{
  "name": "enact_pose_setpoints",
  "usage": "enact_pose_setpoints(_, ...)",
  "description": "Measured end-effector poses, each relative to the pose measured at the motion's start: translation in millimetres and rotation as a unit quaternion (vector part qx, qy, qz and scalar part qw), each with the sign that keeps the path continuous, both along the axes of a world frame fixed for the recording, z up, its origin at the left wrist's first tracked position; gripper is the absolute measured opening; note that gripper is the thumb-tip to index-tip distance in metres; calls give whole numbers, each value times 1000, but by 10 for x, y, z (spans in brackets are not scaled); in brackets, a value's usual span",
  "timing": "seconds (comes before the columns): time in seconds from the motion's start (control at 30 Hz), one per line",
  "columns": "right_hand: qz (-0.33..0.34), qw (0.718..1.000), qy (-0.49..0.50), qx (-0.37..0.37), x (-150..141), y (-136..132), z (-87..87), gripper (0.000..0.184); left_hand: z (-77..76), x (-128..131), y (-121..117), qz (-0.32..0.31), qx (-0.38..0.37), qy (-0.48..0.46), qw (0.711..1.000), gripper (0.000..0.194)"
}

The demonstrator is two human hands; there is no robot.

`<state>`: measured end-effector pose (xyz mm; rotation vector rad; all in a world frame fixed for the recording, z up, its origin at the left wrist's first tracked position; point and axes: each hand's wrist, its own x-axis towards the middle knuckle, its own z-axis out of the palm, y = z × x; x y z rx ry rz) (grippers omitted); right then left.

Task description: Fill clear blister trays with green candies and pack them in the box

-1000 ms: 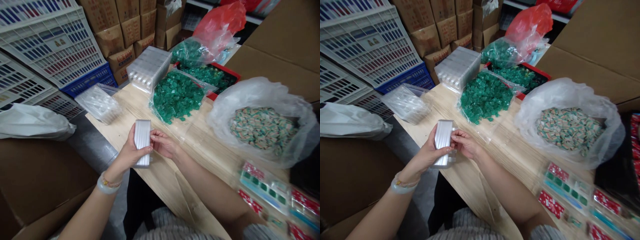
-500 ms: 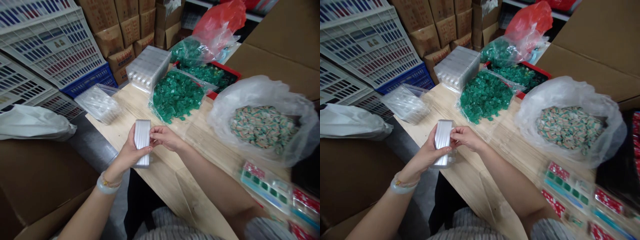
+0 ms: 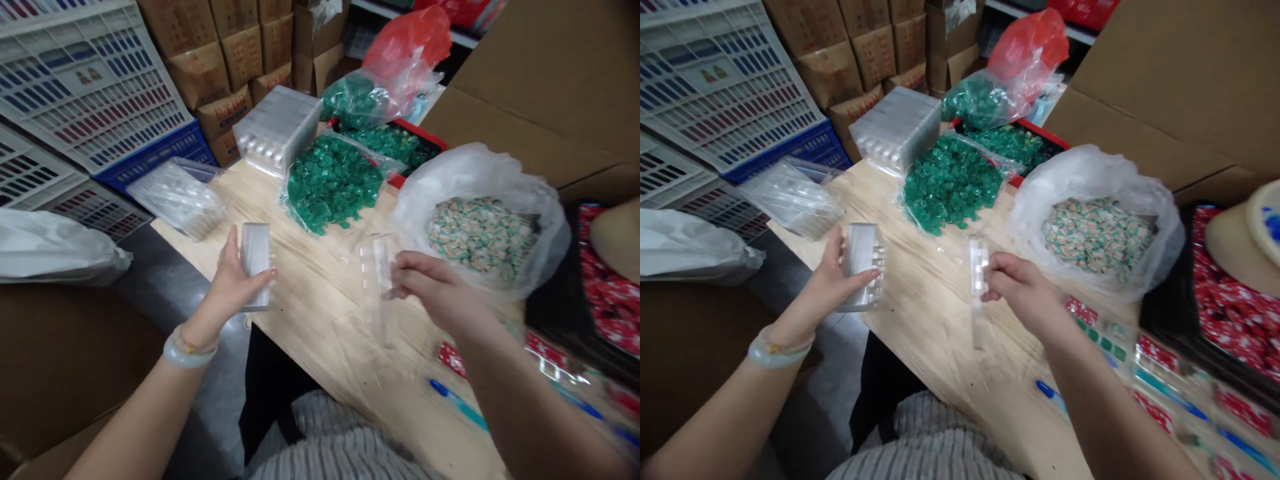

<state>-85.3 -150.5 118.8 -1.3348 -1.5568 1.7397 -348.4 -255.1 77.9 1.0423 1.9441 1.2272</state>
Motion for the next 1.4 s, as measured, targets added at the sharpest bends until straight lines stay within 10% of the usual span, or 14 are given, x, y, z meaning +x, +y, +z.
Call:
enact_pose_setpoints(0.13, 47, 997, 32, -55, -167, -64, -153, 12, 110, 576, -41, -54, 78, 48, 994, 88)
enact_pose_setpoints(0.33, 46, 992, 94, -75, -253, -148, -363, 14, -359, 1139, 35, -179, -27, -9, 983, 77)
enact_pose_setpoints(0.5, -11, 988, -5, 156, 249, -181, -68, 15, -495, 1037, -419, -269, -26, 140, 952, 69)
enact_pose_setpoints(0.73, 188, 813, -401, 378, 357, 52, -369, 8, -628, 943, -821, -340, -60, 289, 893, 30)
enact_pose_setpoints(0.8, 159, 829, -401, 358, 305, -14, -527, 12, -606, 974, -798, -342, -47, 277, 897, 14)
enact_pose_setpoints(0.87, 112, 901, -305, 287, 263, -224, -642, 22, -513, 1047, -763, -314, -28, 246, 917, 13)
enact_pose_setpoints(0.97, 64, 996, -45, 41, 151, -647, -766, 41, -303, 1222, -705, -244, -5, 130, 961, 11)
enact_pose_setpoints(1.1, -47, 971, 169, -165, -67, -945, -855, 55, -134, 1420, -603, -216, 11, -114, 970, 11)
enact_pose_setpoints(1.4, -14, 975, 180, -130, -151, -937, -877, 65, -229, 1198, -150, -113, -81, -455, 879, 28)
